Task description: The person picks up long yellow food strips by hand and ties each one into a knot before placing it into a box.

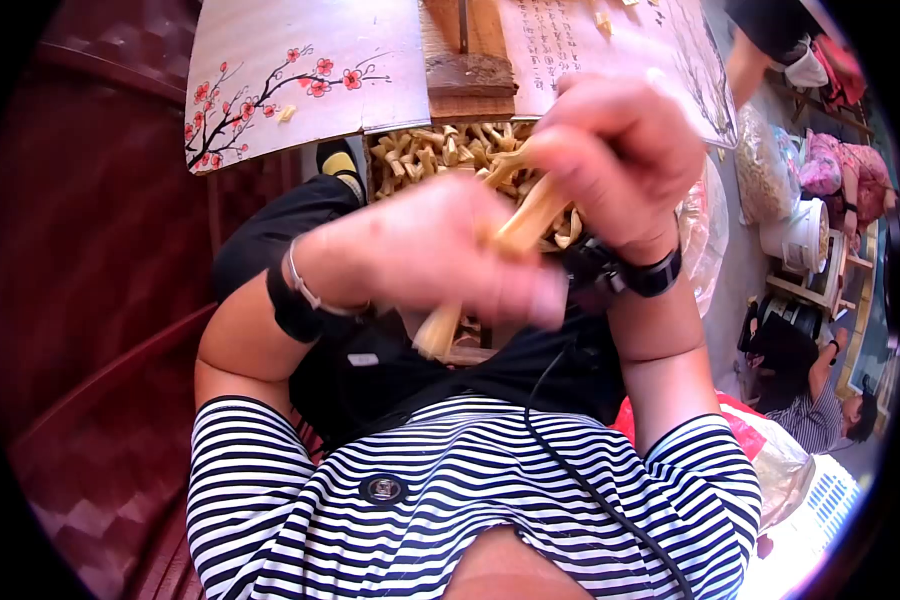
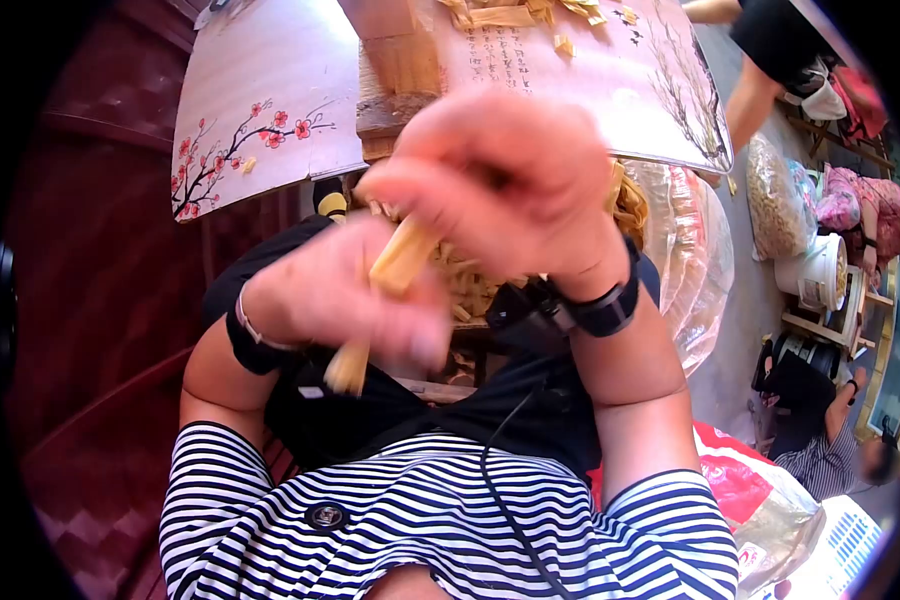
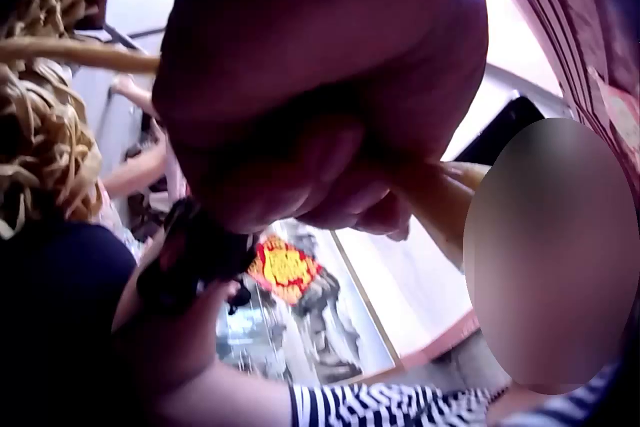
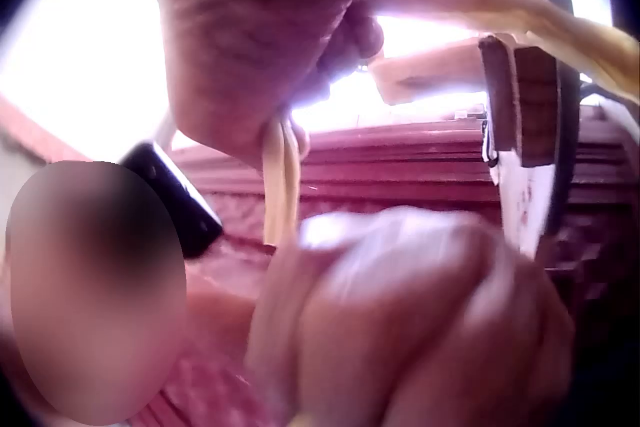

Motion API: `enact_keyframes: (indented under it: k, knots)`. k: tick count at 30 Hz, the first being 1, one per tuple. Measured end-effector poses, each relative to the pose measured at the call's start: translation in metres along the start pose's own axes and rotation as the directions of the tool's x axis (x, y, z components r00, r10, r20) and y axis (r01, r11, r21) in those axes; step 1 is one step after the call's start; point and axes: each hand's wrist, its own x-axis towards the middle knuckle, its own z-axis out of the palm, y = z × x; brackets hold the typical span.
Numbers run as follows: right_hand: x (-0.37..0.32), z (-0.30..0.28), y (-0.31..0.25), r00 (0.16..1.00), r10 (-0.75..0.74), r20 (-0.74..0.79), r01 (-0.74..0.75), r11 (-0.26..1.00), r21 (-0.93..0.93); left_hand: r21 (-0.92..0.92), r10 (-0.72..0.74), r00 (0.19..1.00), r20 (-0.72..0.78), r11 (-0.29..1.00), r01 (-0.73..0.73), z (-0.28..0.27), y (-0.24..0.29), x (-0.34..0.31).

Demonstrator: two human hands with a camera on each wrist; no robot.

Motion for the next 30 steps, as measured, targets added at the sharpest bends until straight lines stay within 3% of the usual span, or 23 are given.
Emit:
enact_keyframes:
  k: [1, 2, 4, 5, 6, 7, 9, 12, 14, 15, 16, 18, 19, 20, 21, 22, 23, 24, 25, 27, 28, 29, 30]
  knots:
    - [0.000, -0.010, 0.001, 0.998, 0.059, -0.010, -0.059, 0.997, -0.048, 0.096, 0.105, 0.930, 0.351, 0.984, -0.148, -0.002, 0.004, -0.001]
    - [0.000, -0.013, 0.001, 0.998, 0.056, -0.032, -0.057, 0.998, -0.037, 0.032, 0.293, 0.923, 0.251, 0.950, -0.310, 0.008, -0.002, -0.002]
    - [-0.002, -0.013, 0.002, 0.998, 0.044, -0.035, -0.045, 0.999, -0.024, -0.055, 0.226, 0.968, -0.106, 0.971, -0.232, 0.001, -0.002, -0.004]
    - [-0.005, -0.010, 0.005, 0.999, 0.045, -0.023, -0.045, 0.999, -0.027, -0.108, 0.171, 0.946, -0.277, 0.972, -0.207, -0.004, 0.002, -0.007]
    - [-0.008, -0.007, 0.009, 0.997, 0.064, -0.039, -0.064, 0.998, -0.012, -0.071, 0.055, 0.928, -0.369, 0.994, -0.087, -0.012, 0.011, -0.013]
    - [-0.009, -0.008, 0.009, 0.997, 0.080, -0.012, -0.081, 0.996, -0.040, 0.090, 0.207, 0.815, -0.541, 0.978, -0.188, -0.017, 0.006, -0.010]
    - [-0.010, -0.003, 0.009, 0.996, 0.088, -0.034, -0.089, 0.995, -0.034, 0.127, 0.320, 0.670, -0.670, 0.938, -0.321, -0.011, 0.004, -0.004]
    - [-0.009, 0.012, 0.008, 0.999, 0.034, 0.005, -0.033, 0.995, -0.091, 0.090, 0.337, 0.610, -0.717, 0.913, -0.398, 0.004, -0.002, 0.005]
    - [-0.010, 0.012, 0.016, 0.977, -0.111, 0.182, 0.155, 0.956, -0.249, -0.326, 0.133, 0.806, -0.577, 0.867, -0.376, 0.002, -0.012, 0.005]
    - [-0.009, 0.016, 0.015, 0.955, -0.226, 0.190, 0.275, 0.915, -0.295, -0.520, 0.053, 0.887, -0.459, 0.794, -0.316, 0.002, -0.016, 0.006]
    - [-0.010, 0.019, 0.009, 0.964, -0.192, 0.186, 0.238, 0.935, -0.264, -0.470, 0.003, 0.904, -0.428, 0.854, -0.225, 0.004, -0.018, 0.008]
    - [-0.007, 0.007, 0.007, 0.975, -0.149, 0.164, 0.174, 0.974, -0.144, -0.150, 0.011, 0.970, -0.243, 0.987, -0.049, 0.002, -0.022, 0.007]
    - [-0.005, 0.003, 0.005, 0.980, -0.129, 0.154, 0.143, 0.987, -0.079, -0.212, 0.114, 0.992, -0.058, 0.969, -0.124, 0.000, -0.019, 0.002]
    - [-0.005, 0.002, -0.001, 0.999, 0.029, 0.039, -0.031, 0.999, 0.044, -0.297, 0.212, 0.969, 0.129, 0.940, -0.167, -0.002, -0.015, -0.003]
    - [-0.003, -0.001, -0.005, 0.998, 0.069, 0.013, -0.069, 0.997, 0.039, -0.211, 0.071, 0.966, 0.248, 0.977, -0.018, -0.001, -0.006, -0.010]
    - [-0.004, -0.003, -0.005, 0.988, 0.154, 0.027, -0.154, 0.988, 0.009, -0.171, 0.326, 0.908, 0.262, 0.942, -0.289, -0.004, 0.000, -0.009]
    - [-0.004, -0.003, -0.004, 0.971, 0.236, 0.039, -0.236, 0.972, -0.020, -0.133, 0.552, 0.784, 0.284, 0.832, -0.538, -0.008, 0.006, -0.009]
    - [-0.006, 0.001, -0.004, 0.922, 0.383, 0.063, -0.384, 0.923, 0.018, 0.169, 0.612, 0.786, 0.090, 0.768, -0.618, -0.009, 0.012, -0.014]
    - [-0.007, 0.005, -0.004, 0.850, 0.518, 0.093, -0.523, 0.850, 0.052, 0.470, 0.647, 0.755, -0.108, 0.702, -0.535, -0.010, 0.019, -0.018]
    - [-0.009, 0.005, 0.002, 0.644, 0.674, 0.361, -0.764, 0.583, 0.276, 0.883, 0.764, 0.634, -0.122, 0.375, -0.281, -0.021, 0.006, -0.013]
    - [-0.005, 0.003, 0.003, 0.498, 0.719, 0.485, -0.867, 0.405, 0.291, 0.971, 0.806, 0.591, -0.019, 0.156, -0.183, -0.023, 0.010, -0.014]
    - [-0.002, 0.002, 0.003, 0.340, 0.723, 0.602, -0.938, 0.212, 0.275, 0.964, 0.831, 0.556, -0.013, 0.157, -0.213, -0.025, 0.009, -0.014]
    - [-0.002, 0.004, 0.004, 0.322, 0.711, 0.625, -0.936, 0.142, 0.321, 0.957, 0.854, 0.520, -0.008, 0.157, -0.243, -0.025, 0.005, -0.013]
